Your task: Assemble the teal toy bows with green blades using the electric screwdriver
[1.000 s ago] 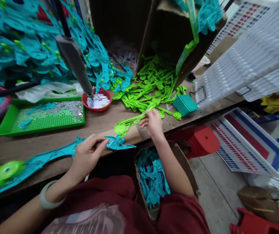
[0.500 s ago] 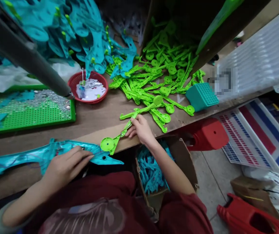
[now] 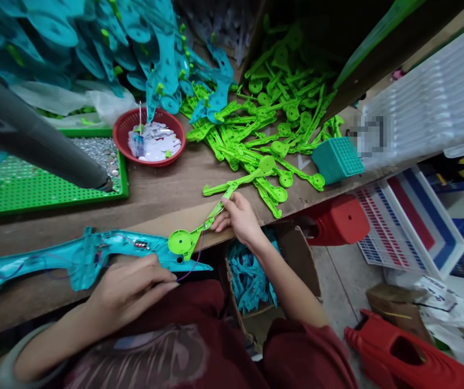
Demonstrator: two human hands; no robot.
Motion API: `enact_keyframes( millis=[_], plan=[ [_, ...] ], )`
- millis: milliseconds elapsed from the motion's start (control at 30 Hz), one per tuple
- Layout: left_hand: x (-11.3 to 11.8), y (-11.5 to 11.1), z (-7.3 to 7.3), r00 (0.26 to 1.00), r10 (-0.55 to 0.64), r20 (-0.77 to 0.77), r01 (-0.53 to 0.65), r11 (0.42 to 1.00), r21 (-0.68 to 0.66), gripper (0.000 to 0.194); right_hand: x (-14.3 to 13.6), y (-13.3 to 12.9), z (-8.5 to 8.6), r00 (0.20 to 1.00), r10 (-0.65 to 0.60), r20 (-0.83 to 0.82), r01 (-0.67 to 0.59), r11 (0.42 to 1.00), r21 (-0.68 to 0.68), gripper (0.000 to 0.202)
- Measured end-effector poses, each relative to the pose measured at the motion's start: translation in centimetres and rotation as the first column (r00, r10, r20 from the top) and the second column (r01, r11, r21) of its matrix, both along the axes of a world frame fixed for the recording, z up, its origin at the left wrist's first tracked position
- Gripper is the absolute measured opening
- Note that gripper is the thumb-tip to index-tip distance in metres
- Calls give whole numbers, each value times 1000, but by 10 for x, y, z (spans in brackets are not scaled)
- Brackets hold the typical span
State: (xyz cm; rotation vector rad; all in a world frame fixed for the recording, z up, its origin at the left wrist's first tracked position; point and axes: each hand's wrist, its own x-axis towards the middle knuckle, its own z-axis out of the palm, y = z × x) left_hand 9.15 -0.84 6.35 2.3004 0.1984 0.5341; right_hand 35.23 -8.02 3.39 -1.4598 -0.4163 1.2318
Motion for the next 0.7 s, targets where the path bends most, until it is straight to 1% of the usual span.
enact_keyframes(
  millis=[100, 200, 267, 300, 333, 367, 400, 433, 467, 500, 533, 567, 600, 633, 667, 700],
  plan=[
    [0, -3, 0, 1000, 7, -9, -7, 1000, 13, 12, -3, -2, 1, 1000, 11, 2, -11, 1000, -19, 43],
    [-1, -5, -2, 997, 77, -19, -77, 997, 13, 9, -4, -6, 0, 1000, 0, 23, 0, 999, -38, 41],
    [-2, -3, -6, 992, 122, -20, -121, 992, 23, 8, -4, -7, -4, 998, 14, 57, -9, 997, -80, 39],
    [-2, -2, -8, 990, 137, -18, -137, 990, 42, 7, -4, -7, -6, 995, 29, 97, -18, 994, -112, 38],
    [-2, -1, -10, 989, 150, -17, -148, 987, 66, 7, -3, -8, -7, 984, 41, 174, -17, 990, -140, 38],
    [-3, 0, -12, 987, 160, -21, -157, 983, 94, 8, -2, -9, -8, 952, 39, 303, 9, 988, -154, 39],
    [-4, 2, -14, 985, 169, -28, -165, 979, 118, 8, -1, -10, -8, 879, 20, 476, 55, 988, -142, 42],
    [-5, 3, -16, 983, 178, -36, -172, 976, 136, 9, -1, -12, -8, 754, -5, 657, 94, 991, -100, 46],
    [-6, 5, -17, 981, 187, -44, -179, 973, 143, 9, -1, -14, -6, 595, -20, 803, 90, 995, -42, 47],
    [-7, 6, -18, 979, 197, -54, -188, 972, 140, 9, -2, -16, -4, 441, -11, 897, 22, 1000, 2, 43],
    [-8, 8, -18, 976, 209, -62, -199, 971, 131, 10, -4, -18, -2, 317, 24, 948, -108, 994, 11, 35],
    [-9, 9, -17, 973, 222, -69, -214, 970, 116, 10, -5, -20, 1, 224, 78, 971, -267, 964, -15, 25],
    [-10, 10, -17, 969, 237, -73, -230, 968, 98, 10, -7, -23, 3, 156, 133, 979, -415, 908, -57, 17],
    [-11, 12, -16, 965, 252, -76, -246, 966, 80, 11, -9, -25, 5, 103, 172, 980, -524, 847, -93, 13],
    [-11, 13, -16, 960, 271, -75, -266, 962, 66, 11, -11, -26, 6, 67, 192, 979, -586, 802, -117, 13],
    [-12, 14, -16, 953, 292, -73, -289, 956, 58, 11, -12, -28, 7, 46, 199, 979, -612, 781, -129, 13]
  ],
)
